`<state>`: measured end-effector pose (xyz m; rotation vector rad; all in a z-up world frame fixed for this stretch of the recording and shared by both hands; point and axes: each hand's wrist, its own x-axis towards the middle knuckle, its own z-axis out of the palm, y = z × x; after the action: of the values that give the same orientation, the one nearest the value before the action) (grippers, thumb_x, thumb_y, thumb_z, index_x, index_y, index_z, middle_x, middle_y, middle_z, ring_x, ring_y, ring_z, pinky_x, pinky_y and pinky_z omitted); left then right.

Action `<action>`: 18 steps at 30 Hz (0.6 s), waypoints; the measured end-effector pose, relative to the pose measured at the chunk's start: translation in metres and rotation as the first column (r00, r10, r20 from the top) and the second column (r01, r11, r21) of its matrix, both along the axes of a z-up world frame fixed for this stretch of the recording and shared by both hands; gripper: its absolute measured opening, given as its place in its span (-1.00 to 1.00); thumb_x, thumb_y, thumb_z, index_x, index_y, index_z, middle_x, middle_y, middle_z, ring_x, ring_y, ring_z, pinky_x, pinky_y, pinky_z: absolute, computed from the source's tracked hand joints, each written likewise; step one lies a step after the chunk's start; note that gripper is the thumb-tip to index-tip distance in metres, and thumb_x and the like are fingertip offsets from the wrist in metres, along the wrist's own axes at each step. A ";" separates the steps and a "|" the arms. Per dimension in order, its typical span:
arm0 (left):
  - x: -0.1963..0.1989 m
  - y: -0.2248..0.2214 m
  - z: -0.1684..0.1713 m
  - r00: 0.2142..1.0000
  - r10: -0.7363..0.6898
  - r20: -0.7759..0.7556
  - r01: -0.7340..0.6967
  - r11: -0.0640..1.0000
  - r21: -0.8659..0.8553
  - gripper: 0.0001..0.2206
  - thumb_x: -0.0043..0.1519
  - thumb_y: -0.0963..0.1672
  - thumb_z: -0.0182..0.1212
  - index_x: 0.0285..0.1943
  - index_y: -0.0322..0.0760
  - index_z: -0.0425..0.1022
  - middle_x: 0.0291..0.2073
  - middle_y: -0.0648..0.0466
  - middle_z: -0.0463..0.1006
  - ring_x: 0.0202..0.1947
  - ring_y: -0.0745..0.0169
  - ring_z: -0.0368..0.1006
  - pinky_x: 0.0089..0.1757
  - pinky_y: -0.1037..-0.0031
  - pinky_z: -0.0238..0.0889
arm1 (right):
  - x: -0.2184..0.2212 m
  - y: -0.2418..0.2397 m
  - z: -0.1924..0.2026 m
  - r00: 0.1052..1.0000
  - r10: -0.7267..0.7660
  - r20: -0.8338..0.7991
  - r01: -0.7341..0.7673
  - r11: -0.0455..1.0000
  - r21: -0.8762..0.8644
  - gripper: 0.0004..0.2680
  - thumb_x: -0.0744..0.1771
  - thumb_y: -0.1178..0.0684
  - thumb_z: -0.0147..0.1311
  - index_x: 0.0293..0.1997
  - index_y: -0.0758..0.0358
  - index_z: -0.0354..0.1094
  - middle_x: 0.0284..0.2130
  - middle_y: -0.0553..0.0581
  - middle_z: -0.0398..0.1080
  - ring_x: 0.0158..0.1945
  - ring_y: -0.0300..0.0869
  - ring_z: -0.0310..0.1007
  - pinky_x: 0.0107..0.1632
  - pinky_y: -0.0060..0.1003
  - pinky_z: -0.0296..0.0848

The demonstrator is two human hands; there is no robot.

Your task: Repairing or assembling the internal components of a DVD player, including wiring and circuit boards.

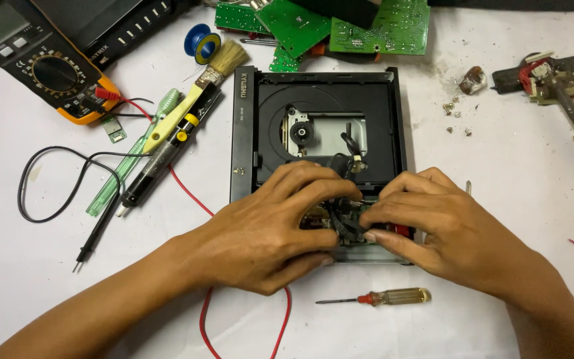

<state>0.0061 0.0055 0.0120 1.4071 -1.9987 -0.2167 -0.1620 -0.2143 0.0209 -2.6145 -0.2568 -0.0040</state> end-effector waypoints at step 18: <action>-0.006 -0.001 -0.007 0.966 0.239 -0.099 -0.247 0.966 -0.079 -0.93 0.28 -0.23 0.06 -0.10 -0.32 0.36 -0.08 -0.09 0.41 0.00 -0.17 0.33 -0.07 0.14 0.18 | 0.003 0.000 0.005 0.979 -0.104 0.172 0.110 0.994 -0.020 -0.83 0.30 0.02 0.23 -0.05 0.12 0.54 -0.21 -0.08 0.56 -0.08 -0.16 0.44 0.07 -0.19 0.31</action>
<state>0.0001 0.0041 0.0046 1.5401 -1.7232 -0.0762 -0.1594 -0.2139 0.0257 -2.6570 -0.1764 -0.2651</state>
